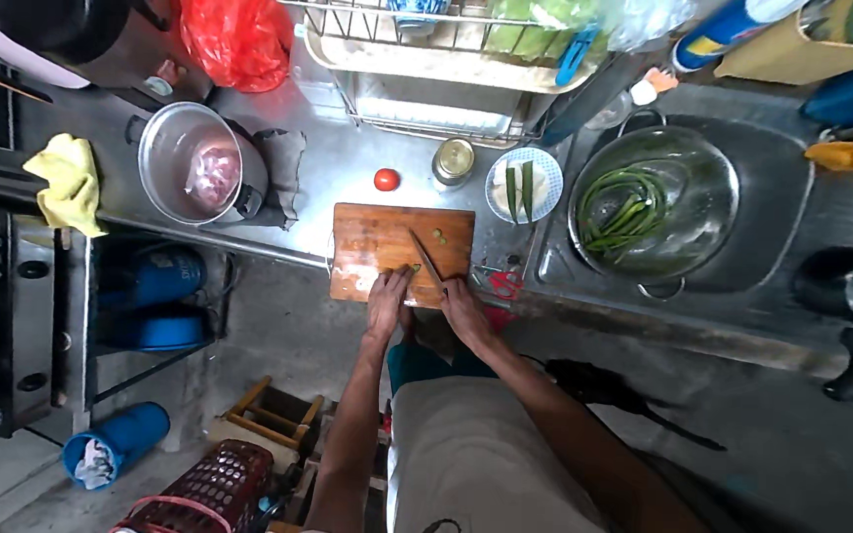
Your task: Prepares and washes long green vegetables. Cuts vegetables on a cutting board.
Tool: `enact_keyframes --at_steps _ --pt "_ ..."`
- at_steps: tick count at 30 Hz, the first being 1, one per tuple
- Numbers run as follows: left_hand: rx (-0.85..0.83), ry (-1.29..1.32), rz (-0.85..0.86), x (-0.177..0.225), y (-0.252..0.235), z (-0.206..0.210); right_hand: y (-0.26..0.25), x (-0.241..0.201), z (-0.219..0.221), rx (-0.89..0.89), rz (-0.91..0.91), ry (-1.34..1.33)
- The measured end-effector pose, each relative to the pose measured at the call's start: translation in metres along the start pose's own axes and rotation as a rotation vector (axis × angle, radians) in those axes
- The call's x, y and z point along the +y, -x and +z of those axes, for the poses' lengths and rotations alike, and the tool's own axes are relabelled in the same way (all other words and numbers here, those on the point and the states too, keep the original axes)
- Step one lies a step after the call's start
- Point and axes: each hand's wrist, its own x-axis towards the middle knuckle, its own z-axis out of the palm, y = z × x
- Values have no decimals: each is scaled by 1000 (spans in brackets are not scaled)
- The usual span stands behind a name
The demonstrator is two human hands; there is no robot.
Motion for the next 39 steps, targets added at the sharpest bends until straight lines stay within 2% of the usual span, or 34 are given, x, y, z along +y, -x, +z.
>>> enact_keyframes --at_steps 4,9,17,24,31,36,39 --pt "-22 -26 26 -2 1 1 3 -10 -3 -51 62 101" --pt "-29 -50 66 -3 -1 -1 6 -11 -1 -52 97 56" --pt "-37 -59 126 -9 -3 -3 16 -11 -9 -142 -14 76" --pt "-50 -63 133 -10 -5 -6 22 -18 -16 -250 31 107" --pt "-47 -43 127 -9 -7 -6 29 -22 -19 -272 75 121" --pt "-43 -21 151 -10 -8 -7 13 -21 -2 -263 72 100" --pt "-19 87 71 -11 -8 -8 9 -12 10 -224 49 116"
